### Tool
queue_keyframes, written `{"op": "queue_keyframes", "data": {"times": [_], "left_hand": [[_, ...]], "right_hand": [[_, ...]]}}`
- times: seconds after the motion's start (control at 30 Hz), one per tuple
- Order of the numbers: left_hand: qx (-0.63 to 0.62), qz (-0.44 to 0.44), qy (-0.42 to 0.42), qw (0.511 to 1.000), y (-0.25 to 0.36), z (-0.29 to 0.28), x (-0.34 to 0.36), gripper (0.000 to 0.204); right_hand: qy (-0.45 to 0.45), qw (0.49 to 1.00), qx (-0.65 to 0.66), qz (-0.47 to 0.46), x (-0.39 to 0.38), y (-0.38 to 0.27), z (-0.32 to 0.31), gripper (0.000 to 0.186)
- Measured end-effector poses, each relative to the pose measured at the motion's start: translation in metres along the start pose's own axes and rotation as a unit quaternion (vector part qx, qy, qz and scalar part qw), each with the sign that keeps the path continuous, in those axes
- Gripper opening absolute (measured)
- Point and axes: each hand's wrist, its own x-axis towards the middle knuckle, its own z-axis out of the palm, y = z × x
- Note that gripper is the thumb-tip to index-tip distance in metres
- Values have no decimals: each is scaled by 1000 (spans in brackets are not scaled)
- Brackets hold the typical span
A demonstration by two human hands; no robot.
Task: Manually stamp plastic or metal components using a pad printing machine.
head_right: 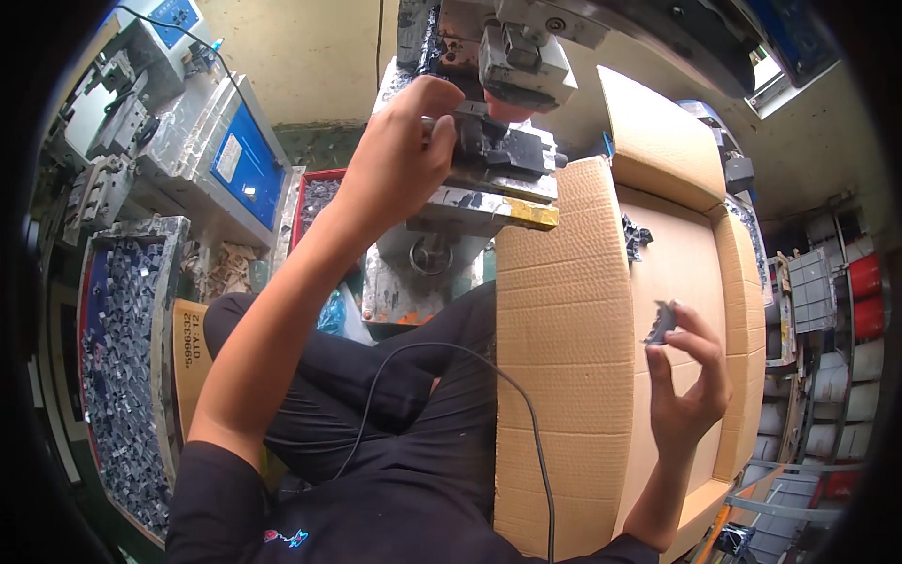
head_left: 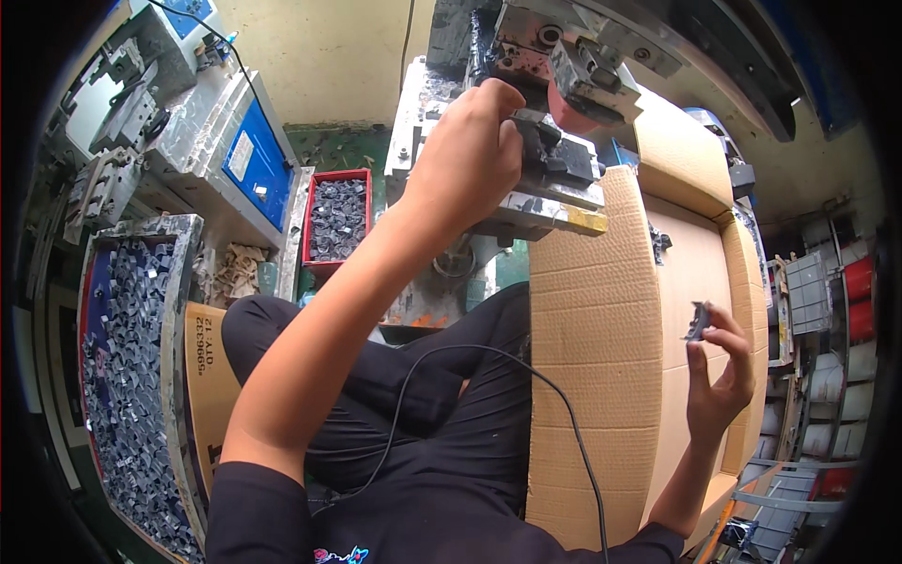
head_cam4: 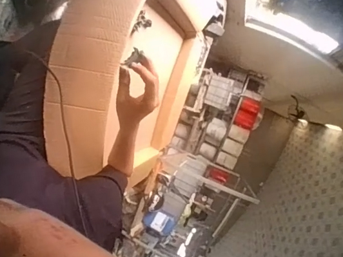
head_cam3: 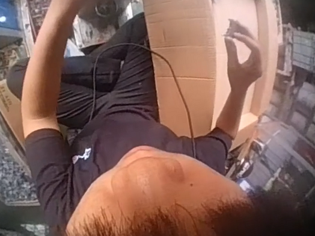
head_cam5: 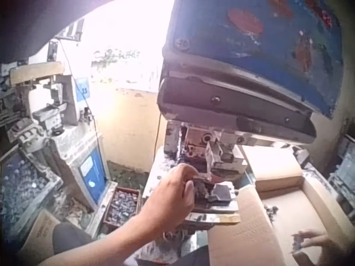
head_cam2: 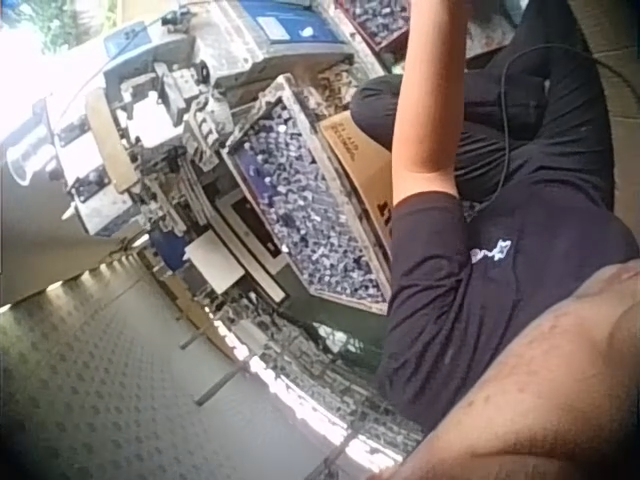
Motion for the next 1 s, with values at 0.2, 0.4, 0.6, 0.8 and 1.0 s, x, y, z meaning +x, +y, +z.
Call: {"op": "queue_keyframes", "data": {"times": [0.2, 0.4, 0.6, 0.8, 1.0], "left_hand": [[57, 36, -11, 998, 1, 6, -4, 29], [46, 10, -54, 997, -6, -3, -2, 38], [-12, -29, -70, 997, -5, -2, 5, 37], [-38, -36, -59, 997, -3, -1, 5, 35], [-35, -55, -90, 994, -4, -7, 8, 36]], "right_hand": [[-24, 998, -6, -65, 23, -13, 26, 29], [-44, 980, -6, -193, 73, -37, 76, 29], [-48, 983, 56, -168, 117, -43, 116, 29], [-19, 980, 194, -27, 133, -13, 143, 21], [-26, 966, 256, -13, 142, -11, 160, 18]]}}
